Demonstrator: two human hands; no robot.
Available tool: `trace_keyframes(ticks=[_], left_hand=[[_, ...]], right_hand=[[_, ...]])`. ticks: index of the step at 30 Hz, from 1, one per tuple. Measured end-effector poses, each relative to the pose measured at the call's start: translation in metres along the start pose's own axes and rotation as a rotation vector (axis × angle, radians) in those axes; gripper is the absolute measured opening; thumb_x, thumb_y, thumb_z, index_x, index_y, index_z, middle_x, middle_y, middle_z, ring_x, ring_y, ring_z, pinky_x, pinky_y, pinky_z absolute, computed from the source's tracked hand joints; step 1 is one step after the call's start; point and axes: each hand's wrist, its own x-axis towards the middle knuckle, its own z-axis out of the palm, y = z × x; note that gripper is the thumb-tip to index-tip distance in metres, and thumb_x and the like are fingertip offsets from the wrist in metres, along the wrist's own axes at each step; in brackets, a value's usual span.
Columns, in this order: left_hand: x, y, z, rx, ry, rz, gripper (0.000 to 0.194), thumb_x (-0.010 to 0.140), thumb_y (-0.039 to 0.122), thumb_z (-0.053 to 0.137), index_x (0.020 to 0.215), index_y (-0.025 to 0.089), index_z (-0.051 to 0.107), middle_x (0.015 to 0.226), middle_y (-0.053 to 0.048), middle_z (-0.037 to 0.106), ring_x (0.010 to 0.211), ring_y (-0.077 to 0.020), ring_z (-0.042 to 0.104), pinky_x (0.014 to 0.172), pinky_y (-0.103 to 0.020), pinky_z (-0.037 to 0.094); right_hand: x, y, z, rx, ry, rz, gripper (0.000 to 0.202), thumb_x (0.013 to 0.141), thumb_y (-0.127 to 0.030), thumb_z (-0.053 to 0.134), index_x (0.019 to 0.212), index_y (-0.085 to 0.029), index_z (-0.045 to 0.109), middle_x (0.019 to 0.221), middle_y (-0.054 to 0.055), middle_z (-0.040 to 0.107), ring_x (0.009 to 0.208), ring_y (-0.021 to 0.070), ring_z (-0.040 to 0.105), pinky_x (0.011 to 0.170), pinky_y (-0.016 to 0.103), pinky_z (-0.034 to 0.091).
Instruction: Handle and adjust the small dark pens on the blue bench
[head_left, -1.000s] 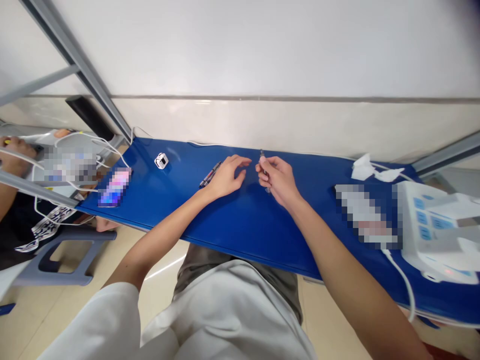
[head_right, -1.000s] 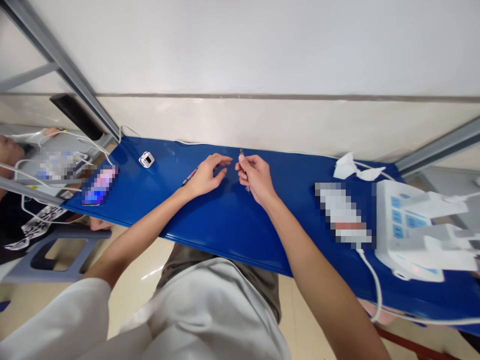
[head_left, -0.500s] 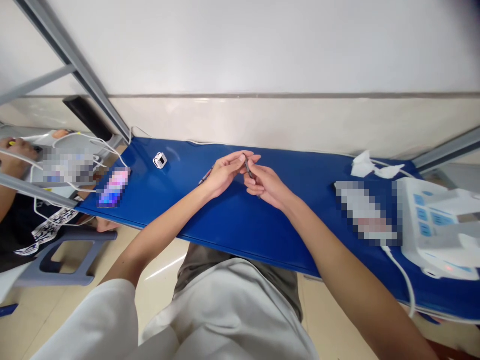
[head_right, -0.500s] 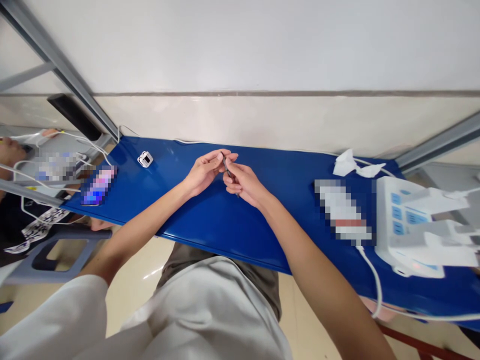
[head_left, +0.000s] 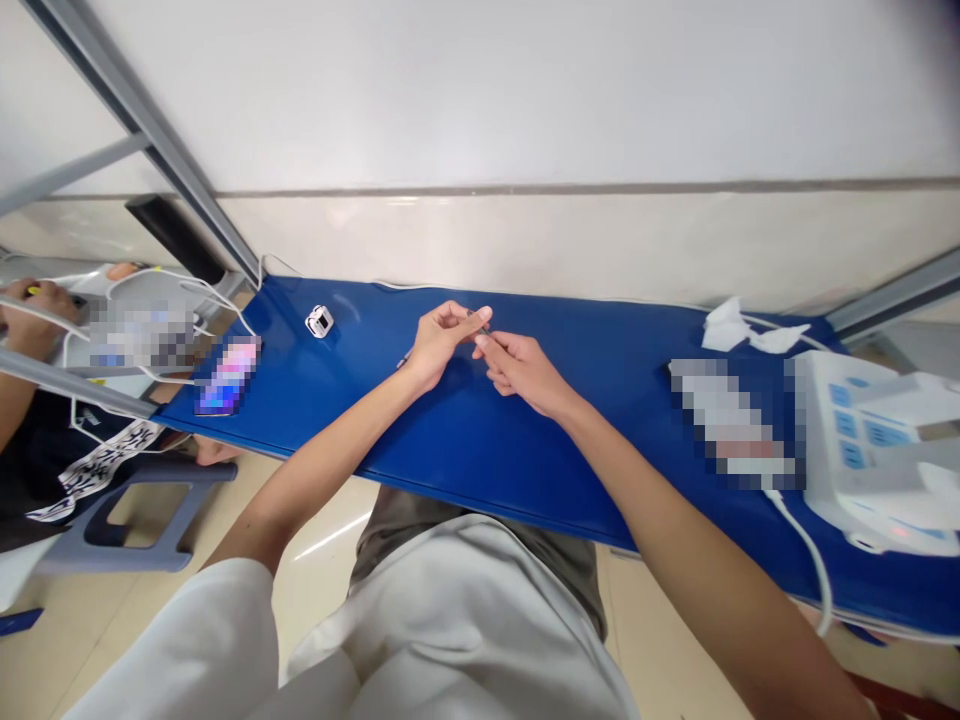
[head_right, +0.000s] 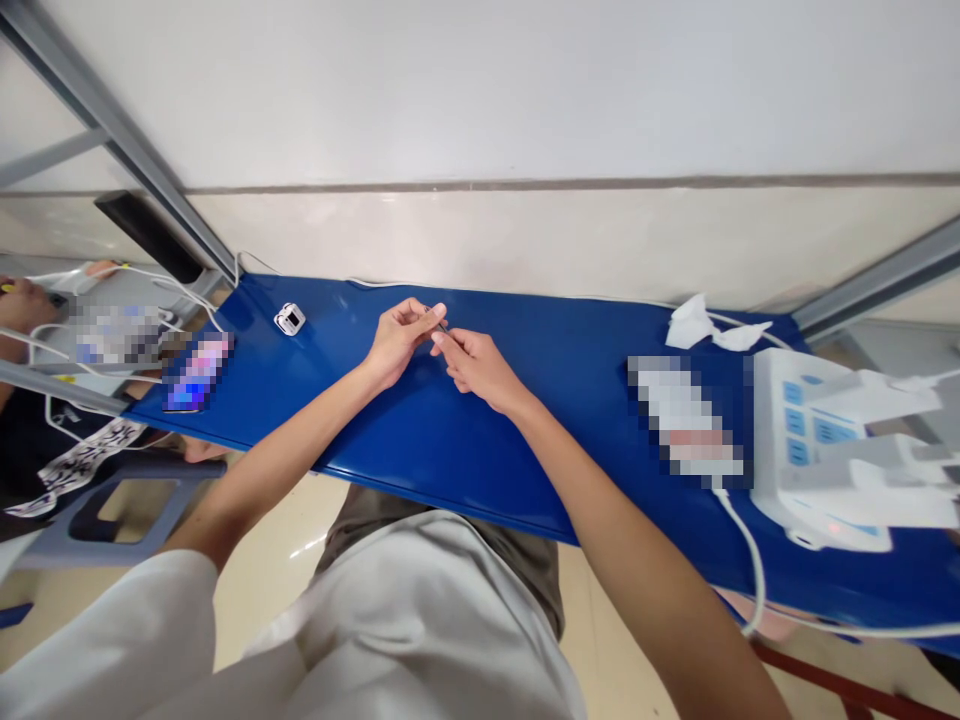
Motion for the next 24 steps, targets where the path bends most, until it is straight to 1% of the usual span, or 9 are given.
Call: trace_keyframes(ticks=[3,7,8,10,13,15,18,21,24], left_hand=[[-0.001,0.002,0.002,-0.005,-0.037,0.001,0.048,0.083,0.058,0.096,0.094,0.021,0.068,0.093,-0.002,0.076,0.083,-0.0132,0.070,0.079,-0.029,0.056],[-0.003,0.005,0.005,-0.092,-0.206,-0.021,0.051,0.087,0.058,0.093,0.121,0.022,0.077,0.122,-0.010,0.081,0.103,-0.0198,0.075,0.086,-0.032,0.056],[-0.003,0.004,0.005,-0.096,-0.224,-0.017,0.052,0.087,0.057,0.093,0.121,0.022,0.078,0.123,-0.011,0.081,0.104,-0.0207,0.075,0.087,-0.032,0.056],[-0.002,0.001,0.004,-0.093,-0.212,0.001,0.048,0.084,0.057,0.095,0.114,0.021,0.080,0.116,-0.010,0.082,0.099,-0.0201,0.075,0.085,-0.032,0.056],[0.000,-0.005,0.002,-0.092,-0.141,0.021,0.045,0.080,0.057,0.099,0.095,0.021,0.077,0.095,-0.004,0.077,0.083,-0.0150,0.070,0.080,-0.030,0.055],[0.000,-0.006,0.002,-0.093,-0.091,0.007,0.046,0.080,0.059,0.098,0.093,0.021,0.074,0.087,-0.001,0.073,0.076,-0.0128,0.067,0.078,-0.030,0.055],[-0.002,0.000,0.003,-0.117,-0.085,-0.032,0.048,0.084,0.060,0.095,0.107,0.022,0.077,0.097,-0.004,0.077,0.085,-0.0164,0.072,0.083,-0.033,0.057],[-0.004,0.006,0.004,-0.141,-0.172,-0.033,0.051,0.086,0.057,0.095,0.119,0.022,0.080,0.121,-0.011,0.081,0.107,-0.0238,0.076,0.090,-0.035,0.057],[-0.003,0.005,0.003,-0.133,-0.199,-0.004,0.048,0.084,0.055,0.096,0.115,0.021,0.081,0.119,-0.011,0.081,0.106,-0.0232,0.075,0.090,-0.034,0.056]], right_hand=[[0.000,0.001,-0.001,-0.048,0.037,-0.030,0.051,0.096,-0.073,0.082,0.095,-0.023,0.069,0.065,-0.008,0.035,0.051,0.0076,0.027,0.042,0.021,0.025],[0.001,-0.002,-0.006,-0.038,0.055,-0.051,0.053,0.095,-0.075,0.081,0.097,-0.023,0.068,0.063,-0.009,0.033,0.050,0.0081,0.027,0.043,0.022,0.023],[0.001,-0.003,-0.007,-0.038,0.055,-0.049,0.054,0.095,-0.075,0.080,0.097,-0.023,0.068,0.062,-0.009,0.033,0.050,0.0083,0.027,0.043,0.022,0.023],[0.001,-0.004,-0.008,-0.038,0.051,-0.040,0.056,0.095,-0.076,0.080,0.098,-0.022,0.069,0.062,-0.009,0.033,0.050,0.0085,0.028,0.043,0.023,0.023],[0.001,-0.004,-0.007,-0.043,0.032,-0.027,0.057,0.095,-0.077,0.079,0.097,-0.021,0.069,0.064,-0.008,0.033,0.051,0.0085,0.027,0.044,0.023,0.023],[0.001,-0.003,-0.007,-0.049,0.025,-0.026,0.056,0.096,-0.077,0.079,0.096,-0.021,0.069,0.065,-0.008,0.035,0.052,0.0083,0.027,0.045,0.024,0.022],[0.001,-0.002,-0.008,-0.060,0.041,-0.025,0.056,0.094,-0.076,0.081,0.096,-0.022,0.068,0.065,-0.007,0.035,0.052,0.0085,0.027,0.045,0.024,0.022],[0.001,-0.004,-0.009,-0.067,0.067,-0.027,0.056,0.094,-0.076,0.082,0.098,-0.021,0.069,0.064,-0.008,0.035,0.052,0.0089,0.028,0.045,0.025,0.022],[0.001,-0.005,-0.009,-0.083,0.076,-0.025,0.056,0.093,-0.075,0.083,0.100,-0.021,0.071,0.064,-0.007,0.036,0.052,0.0091,0.029,0.045,0.025,0.023]])
